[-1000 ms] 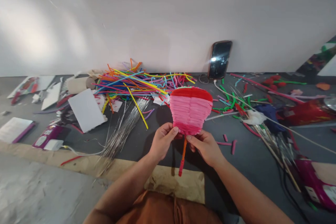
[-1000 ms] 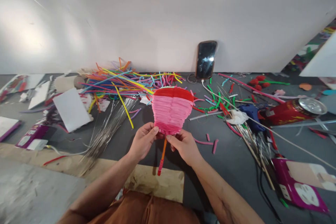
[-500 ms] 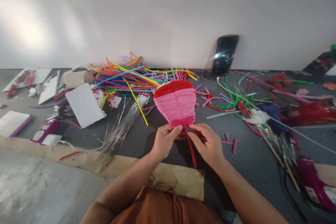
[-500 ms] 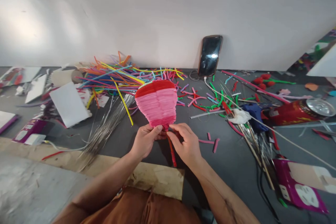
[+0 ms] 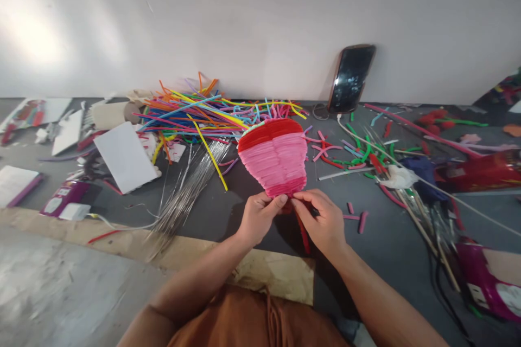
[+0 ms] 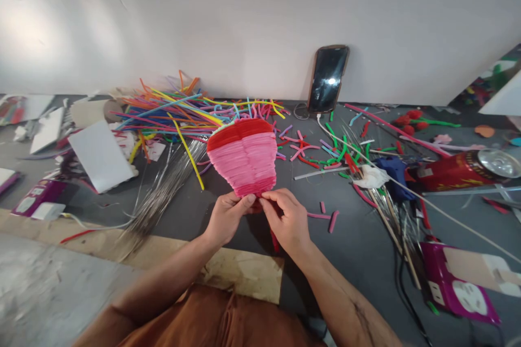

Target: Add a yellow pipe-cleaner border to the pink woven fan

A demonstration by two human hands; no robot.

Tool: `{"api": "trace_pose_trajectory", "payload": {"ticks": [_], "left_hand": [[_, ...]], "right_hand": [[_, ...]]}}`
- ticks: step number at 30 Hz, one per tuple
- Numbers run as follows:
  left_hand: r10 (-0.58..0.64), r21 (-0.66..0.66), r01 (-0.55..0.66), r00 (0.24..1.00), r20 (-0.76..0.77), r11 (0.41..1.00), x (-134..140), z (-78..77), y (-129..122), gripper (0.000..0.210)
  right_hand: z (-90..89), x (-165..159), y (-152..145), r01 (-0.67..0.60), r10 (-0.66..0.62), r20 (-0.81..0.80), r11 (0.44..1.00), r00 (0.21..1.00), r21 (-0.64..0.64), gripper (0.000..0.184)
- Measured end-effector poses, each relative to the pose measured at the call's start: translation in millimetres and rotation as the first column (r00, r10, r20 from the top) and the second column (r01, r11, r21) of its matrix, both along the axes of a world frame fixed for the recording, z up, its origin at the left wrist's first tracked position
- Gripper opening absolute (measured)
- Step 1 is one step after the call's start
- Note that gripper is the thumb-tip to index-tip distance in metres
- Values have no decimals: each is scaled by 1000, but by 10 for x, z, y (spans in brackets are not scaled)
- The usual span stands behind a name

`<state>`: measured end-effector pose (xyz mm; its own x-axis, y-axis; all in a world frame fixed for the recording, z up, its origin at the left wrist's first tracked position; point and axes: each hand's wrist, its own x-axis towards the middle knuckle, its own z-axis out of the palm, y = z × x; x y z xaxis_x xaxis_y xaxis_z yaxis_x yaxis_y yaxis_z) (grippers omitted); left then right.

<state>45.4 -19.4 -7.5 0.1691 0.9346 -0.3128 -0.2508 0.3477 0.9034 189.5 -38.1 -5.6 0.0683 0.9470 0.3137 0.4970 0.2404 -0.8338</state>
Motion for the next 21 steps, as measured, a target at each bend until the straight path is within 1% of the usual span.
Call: {"api": "trace_pose_trajectory", "payload": {"ticks": [5,10,14,17,21], "left_hand": [[-7,13,7,1000,-14,1000,10,11,-3,30],[-3,16,3,1000,-23,1000,9,12,1,30],[11,10,-11,1000,15,1000,3,-8,-5,28],[21,-9,-20,998,52,1000,14,-8,-9,27],[15,42,-15,1000,15,999,39,17,-5,25]], "right_hand": [[-26,37,15,-20,19,46,1000,999,22,10],[-27,33,8,1,-2,61,1000,998,15,9],[-1,22,3,13,-14,55,1000,998,19,9],[-4,23,2,-14,11,63,999,998,48,9],[-29,20,0,-60,50,111,995,993,86,11]]}}
